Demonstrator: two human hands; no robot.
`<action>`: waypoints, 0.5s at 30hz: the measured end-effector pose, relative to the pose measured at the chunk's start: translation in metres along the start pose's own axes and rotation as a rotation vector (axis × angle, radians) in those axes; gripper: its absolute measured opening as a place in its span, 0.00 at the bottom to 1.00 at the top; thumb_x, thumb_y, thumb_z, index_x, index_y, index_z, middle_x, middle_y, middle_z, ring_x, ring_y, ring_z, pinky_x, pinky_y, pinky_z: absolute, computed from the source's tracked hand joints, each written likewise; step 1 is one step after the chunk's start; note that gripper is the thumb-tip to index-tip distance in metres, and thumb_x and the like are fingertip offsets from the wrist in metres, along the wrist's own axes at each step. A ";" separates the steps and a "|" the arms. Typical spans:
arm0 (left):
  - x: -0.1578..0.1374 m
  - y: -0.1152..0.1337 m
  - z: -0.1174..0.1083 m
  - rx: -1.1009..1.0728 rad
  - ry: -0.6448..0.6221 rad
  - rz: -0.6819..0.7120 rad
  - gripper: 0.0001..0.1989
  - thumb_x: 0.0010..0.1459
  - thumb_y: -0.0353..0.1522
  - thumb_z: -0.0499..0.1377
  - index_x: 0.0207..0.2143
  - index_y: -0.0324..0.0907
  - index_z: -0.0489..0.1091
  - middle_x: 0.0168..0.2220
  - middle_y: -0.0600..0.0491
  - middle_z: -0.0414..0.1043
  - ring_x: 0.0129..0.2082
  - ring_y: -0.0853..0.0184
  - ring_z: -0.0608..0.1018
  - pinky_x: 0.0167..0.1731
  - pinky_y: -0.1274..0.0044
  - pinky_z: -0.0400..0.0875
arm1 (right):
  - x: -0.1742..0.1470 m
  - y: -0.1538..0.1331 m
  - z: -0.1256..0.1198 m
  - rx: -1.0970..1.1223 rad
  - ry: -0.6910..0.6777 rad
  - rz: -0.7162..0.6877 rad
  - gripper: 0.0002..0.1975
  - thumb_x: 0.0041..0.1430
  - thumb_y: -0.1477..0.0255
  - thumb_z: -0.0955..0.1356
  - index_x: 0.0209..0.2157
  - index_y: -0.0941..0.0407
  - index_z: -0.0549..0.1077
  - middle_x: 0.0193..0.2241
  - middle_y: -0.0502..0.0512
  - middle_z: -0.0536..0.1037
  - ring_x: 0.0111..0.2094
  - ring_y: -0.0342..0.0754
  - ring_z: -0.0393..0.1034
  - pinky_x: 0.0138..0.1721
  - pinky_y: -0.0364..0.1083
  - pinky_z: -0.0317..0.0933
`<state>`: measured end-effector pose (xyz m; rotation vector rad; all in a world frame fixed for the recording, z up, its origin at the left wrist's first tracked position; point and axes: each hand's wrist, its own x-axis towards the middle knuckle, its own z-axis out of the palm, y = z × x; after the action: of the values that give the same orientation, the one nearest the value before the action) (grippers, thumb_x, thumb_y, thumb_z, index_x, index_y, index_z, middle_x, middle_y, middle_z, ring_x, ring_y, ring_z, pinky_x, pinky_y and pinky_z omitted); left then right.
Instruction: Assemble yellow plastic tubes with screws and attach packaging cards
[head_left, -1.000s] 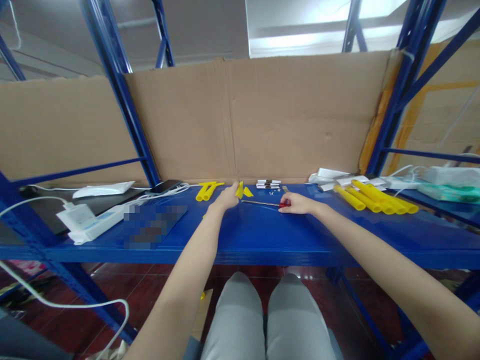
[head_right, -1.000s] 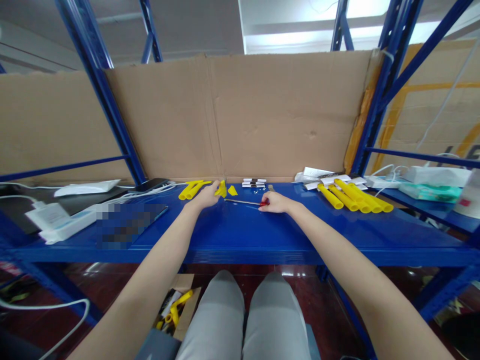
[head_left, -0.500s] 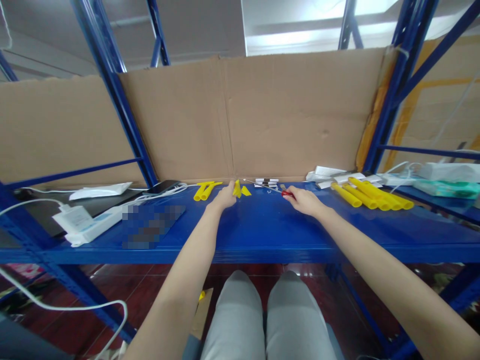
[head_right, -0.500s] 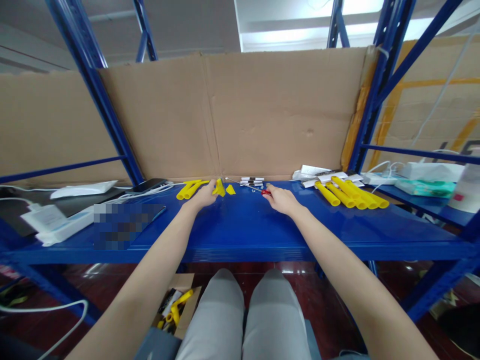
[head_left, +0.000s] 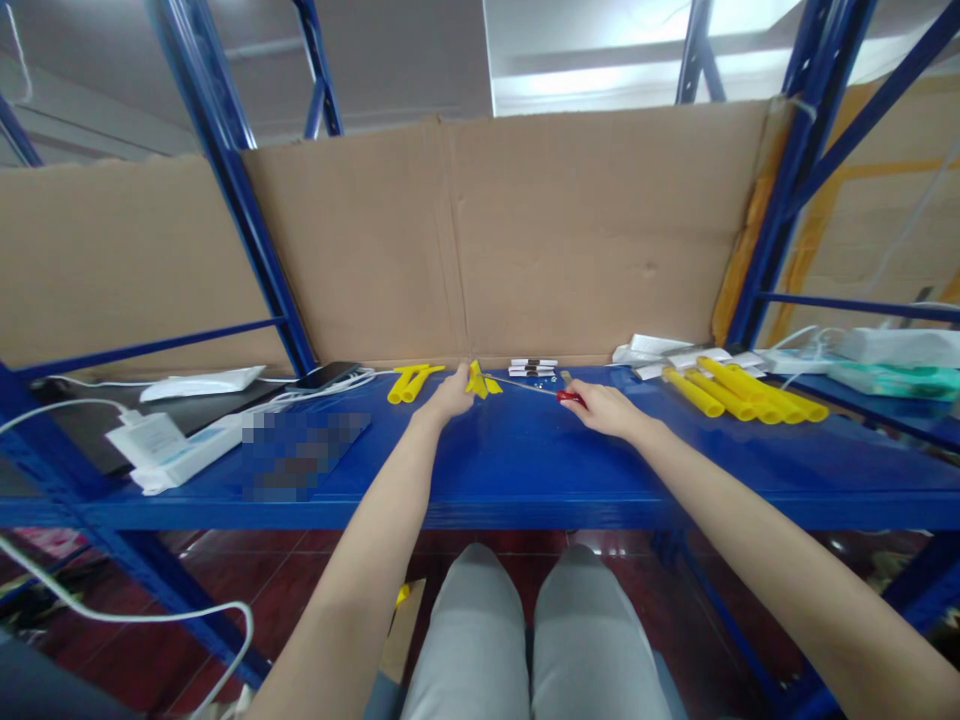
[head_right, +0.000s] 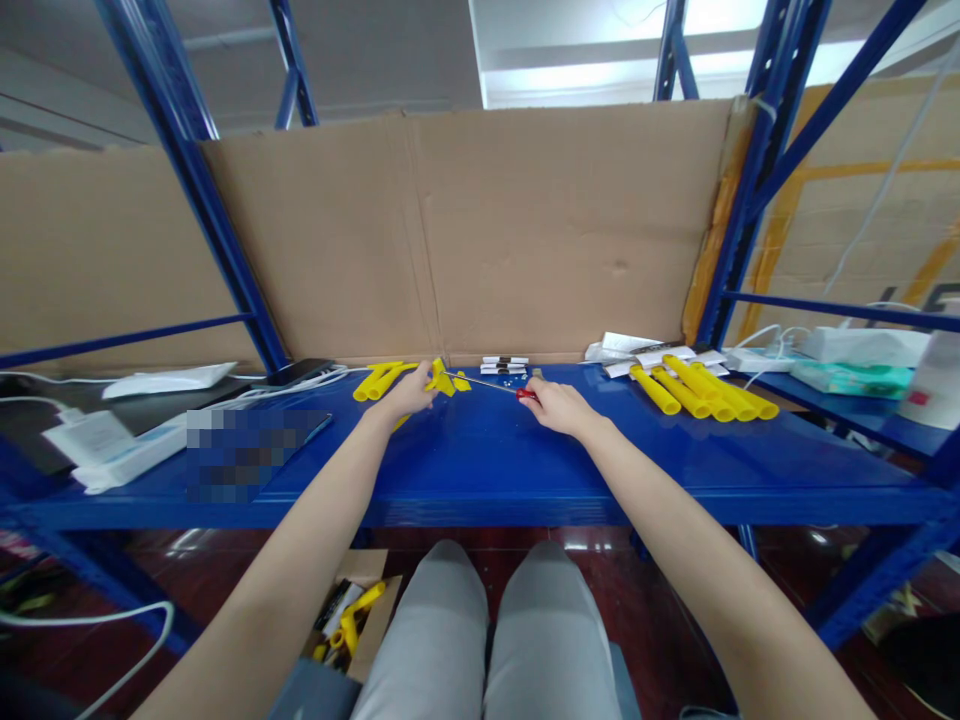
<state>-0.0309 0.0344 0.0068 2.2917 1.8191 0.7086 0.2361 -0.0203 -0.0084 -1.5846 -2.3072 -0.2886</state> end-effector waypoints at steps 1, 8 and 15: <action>0.000 0.000 0.000 -0.005 0.002 -0.001 0.19 0.57 0.23 0.54 0.51 0.39 0.59 0.50 0.41 0.73 0.41 0.63 0.79 0.39 0.76 0.70 | 0.000 0.000 0.000 0.003 0.002 0.000 0.10 0.66 0.68 0.60 0.43 0.56 0.69 0.40 0.59 0.79 0.40 0.52 0.75 0.36 0.44 0.59; -0.001 0.001 0.000 -0.075 -0.013 -0.020 0.20 0.58 0.24 0.54 0.53 0.40 0.58 0.46 0.44 0.75 0.39 0.64 0.79 0.38 0.76 0.71 | 0.000 0.000 0.000 0.004 -0.002 0.007 0.11 0.66 0.67 0.60 0.43 0.56 0.69 0.39 0.59 0.79 0.40 0.52 0.74 0.37 0.44 0.59; -0.004 0.005 -0.003 -0.073 -0.011 -0.039 0.18 0.58 0.25 0.54 0.51 0.40 0.57 0.45 0.44 0.75 0.35 0.66 0.79 0.32 0.78 0.71 | 0.000 0.001 0.000 0.009 -0.001 -0.003 0.12 0.66 0.66 0.59 0.43 0.56 0.69 0.40 0.60 0.79 0.40 0.52 0.74 0.37 0.45 0.60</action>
<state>-0.0282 0.0283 0.0100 2.2043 1.7973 0.7417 0.2372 -0.0202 -0.0085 -1.5771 -2.3084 -0.2780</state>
